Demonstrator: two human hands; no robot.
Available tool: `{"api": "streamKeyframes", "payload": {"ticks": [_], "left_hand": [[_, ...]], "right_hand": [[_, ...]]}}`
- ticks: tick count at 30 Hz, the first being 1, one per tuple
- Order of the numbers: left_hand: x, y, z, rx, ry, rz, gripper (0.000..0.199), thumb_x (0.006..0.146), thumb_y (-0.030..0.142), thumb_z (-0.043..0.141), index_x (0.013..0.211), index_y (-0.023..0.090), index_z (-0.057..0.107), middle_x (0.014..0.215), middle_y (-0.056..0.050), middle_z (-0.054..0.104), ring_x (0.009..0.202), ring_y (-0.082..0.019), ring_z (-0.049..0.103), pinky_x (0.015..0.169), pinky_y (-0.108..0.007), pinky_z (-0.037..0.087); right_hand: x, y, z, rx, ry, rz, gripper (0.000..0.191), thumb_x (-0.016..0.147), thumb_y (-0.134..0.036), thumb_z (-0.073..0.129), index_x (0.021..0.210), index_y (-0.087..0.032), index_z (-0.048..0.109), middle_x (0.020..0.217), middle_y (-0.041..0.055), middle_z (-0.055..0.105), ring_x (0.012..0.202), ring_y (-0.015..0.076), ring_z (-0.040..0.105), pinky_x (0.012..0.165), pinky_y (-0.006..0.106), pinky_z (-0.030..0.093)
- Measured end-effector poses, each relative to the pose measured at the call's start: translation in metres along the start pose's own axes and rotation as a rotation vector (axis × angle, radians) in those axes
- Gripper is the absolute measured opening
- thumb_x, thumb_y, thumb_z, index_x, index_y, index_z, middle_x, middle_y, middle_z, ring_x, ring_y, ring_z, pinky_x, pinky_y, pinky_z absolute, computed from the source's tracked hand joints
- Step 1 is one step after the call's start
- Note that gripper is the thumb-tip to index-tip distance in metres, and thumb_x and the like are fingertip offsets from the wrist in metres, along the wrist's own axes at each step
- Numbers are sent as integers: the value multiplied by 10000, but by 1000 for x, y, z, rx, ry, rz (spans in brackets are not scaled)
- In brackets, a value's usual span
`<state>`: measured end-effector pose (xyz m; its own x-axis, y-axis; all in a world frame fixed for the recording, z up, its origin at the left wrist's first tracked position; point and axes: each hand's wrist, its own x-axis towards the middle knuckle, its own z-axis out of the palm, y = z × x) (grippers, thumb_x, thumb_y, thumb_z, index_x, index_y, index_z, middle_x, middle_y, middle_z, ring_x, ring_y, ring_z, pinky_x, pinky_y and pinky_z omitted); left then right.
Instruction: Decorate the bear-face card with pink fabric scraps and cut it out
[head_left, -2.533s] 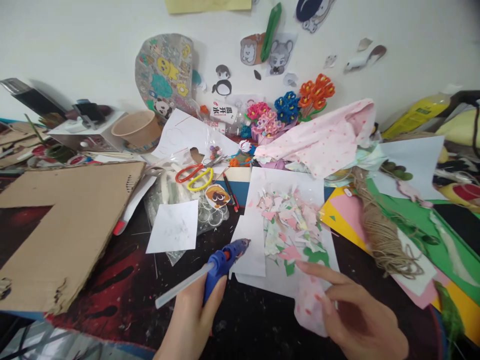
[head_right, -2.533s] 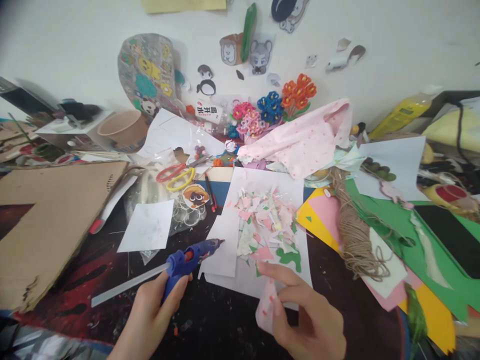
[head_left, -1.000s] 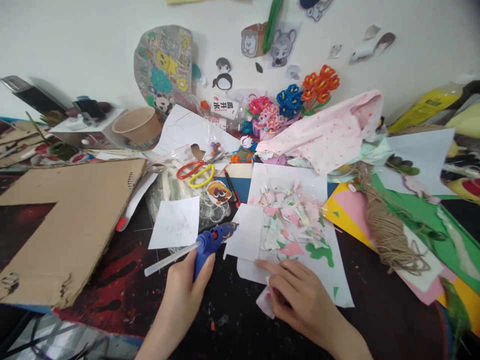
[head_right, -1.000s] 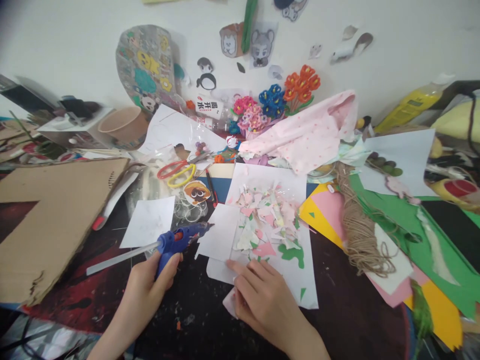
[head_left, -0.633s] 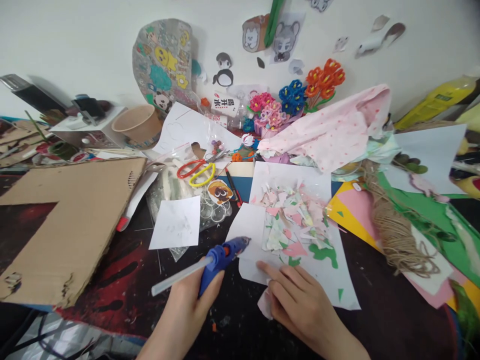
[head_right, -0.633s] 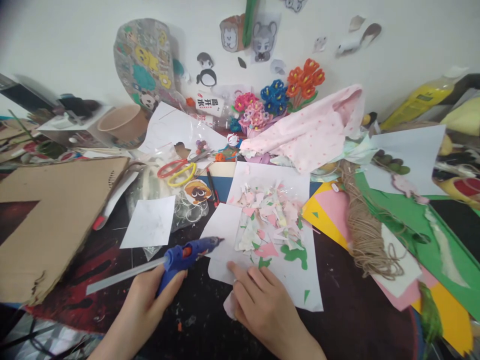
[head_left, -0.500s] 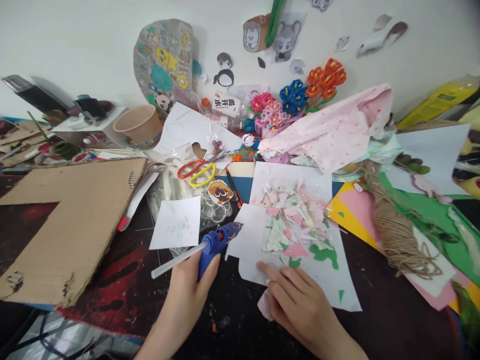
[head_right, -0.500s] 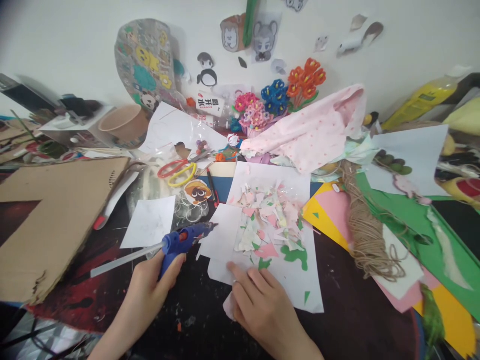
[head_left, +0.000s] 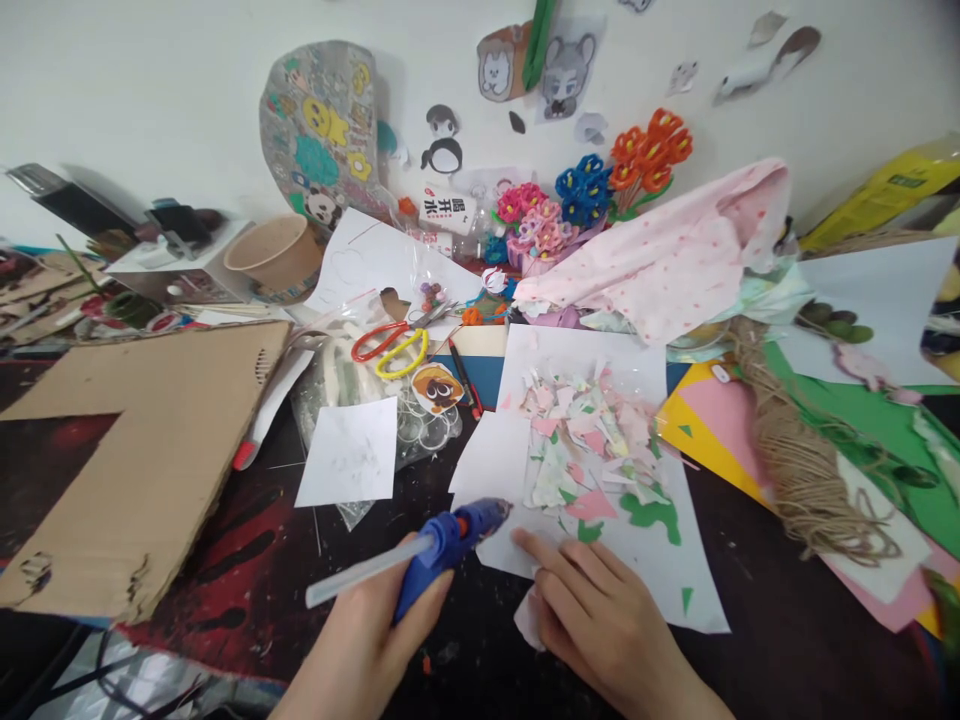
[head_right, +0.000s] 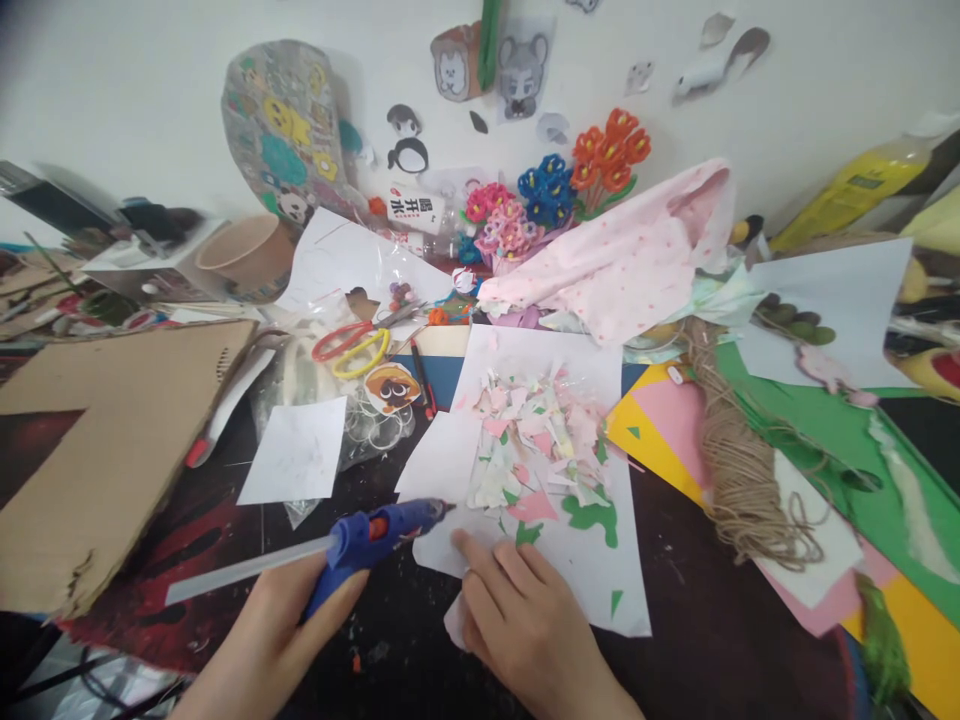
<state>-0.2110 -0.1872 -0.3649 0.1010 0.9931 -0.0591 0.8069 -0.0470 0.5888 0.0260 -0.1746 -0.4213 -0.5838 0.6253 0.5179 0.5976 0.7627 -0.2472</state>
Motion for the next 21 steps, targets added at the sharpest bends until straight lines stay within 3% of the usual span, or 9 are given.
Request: {"api": "streamKeyframes", "payload": {"ticks": [5, 10, 14, 19, 21], "left_hand": [[6, -2, 3, 42, 129, -46, 326, 938, 380, 487, 757, 152, 635, 541, 18, 540, 497, -136, 500, 517, -218, 444], [8, 1, 3, -15, 2, -8, 316, 930, 381, 514, 731, 165, 629, 576, 15, 577, 520, -129, 521, 526, -202, 444], [11, 0, 4, 23, 91, -57, 336, 934, 387, 489, 715, 165, 613, 548, 14, 547, 505, -134, 488, 518, -217, 425], [12, -2, 7, -11, 0, -26, 371, 926, 424, 509, 656, 178, 572, 533, 18, 545, 492, -126, 470, 500, -211, 399], [14, -2, 8, -21, 42, -41, 374, 930, 409, 495, 642, 178, 556, 518, 24, 532, 481, -119, 458, 508, -210, 403]], "right_hand": [[-1, 0, 1, -14, 6, 2, 179, 893, -101, 492, 780, -149, 622, 1186, 90, 721, 771, 204, 608, 690, 367, 450], [-1, 0, 2, -15, 6, -2, 176, 891, -105, 498, 772, -145, 622, 1194, 92, 718, 759, 203, 602, 690, 371, 450], [-1, 1, 2, -20, 6, 3, 178, 886, -102, 498, 763, -150, 616, 1197, 93, 717, 742, 195, 590, 683, 366, 448], [0, 1, 2, -10, -5, 7, 191, 892, -115, 480, 764, -164, 613, 1181, 86, 723, 728, 190, 579, 663, 360, 444], [0, 1, 2, -3, -7, 9, 186, 892, -115, 480, 770, -159, 614, 1178, 92, 722, 735, 192, 581, 667, 362, 445]]}}
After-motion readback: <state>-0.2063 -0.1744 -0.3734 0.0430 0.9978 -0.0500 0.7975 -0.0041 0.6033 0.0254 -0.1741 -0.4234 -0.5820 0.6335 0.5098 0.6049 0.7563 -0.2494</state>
